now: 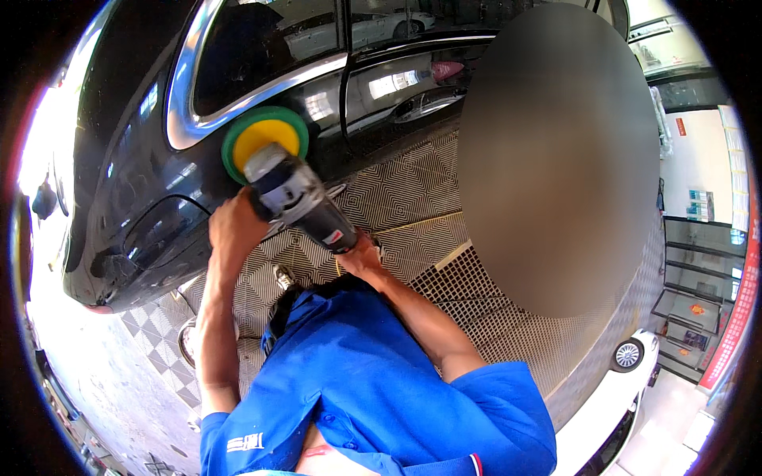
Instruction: The person handles sandpaper and a bucket of water to wet-sand the rear fender and window trim of a black car, then operates a power buffer on the lower side of the car.
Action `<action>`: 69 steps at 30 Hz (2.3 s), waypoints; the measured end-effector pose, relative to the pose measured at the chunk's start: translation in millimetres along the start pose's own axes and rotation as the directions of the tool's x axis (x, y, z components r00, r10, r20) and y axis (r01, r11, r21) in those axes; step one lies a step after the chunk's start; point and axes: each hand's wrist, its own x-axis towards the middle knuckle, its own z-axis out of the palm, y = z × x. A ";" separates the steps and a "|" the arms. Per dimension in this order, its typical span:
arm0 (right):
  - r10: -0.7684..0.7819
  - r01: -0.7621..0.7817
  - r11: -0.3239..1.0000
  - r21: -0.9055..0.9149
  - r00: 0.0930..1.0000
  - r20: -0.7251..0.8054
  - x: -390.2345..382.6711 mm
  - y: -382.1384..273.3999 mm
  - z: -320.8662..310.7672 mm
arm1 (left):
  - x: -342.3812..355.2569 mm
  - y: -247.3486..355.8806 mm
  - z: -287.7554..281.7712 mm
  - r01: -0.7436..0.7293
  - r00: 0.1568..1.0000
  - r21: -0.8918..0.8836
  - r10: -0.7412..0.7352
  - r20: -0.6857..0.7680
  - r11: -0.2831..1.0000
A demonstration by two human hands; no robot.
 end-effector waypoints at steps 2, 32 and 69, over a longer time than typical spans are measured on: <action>-0.231 0.232 0.973 0.005 0.972 -0.045 6.0 -0.3 7.9 | -9.7 -26.1 1.6 0.029 0.999 -0.067 -0.032 -0.040 0.997; -0.285 0.282 0.956 -0.080 0.958 -0.031 26.6 38.3 54.2 | -29.6 -74.1 -0.8 0.076 0.990 -0.193 -0.096 -0.098 0.978; 0.104 -0.112 0.984 0.142 0.993 0.060 5.1 1.1 -43.0 | 45.4 54.1 -18.8 -0.128 0.991 0.008 0.127 0.051 0.992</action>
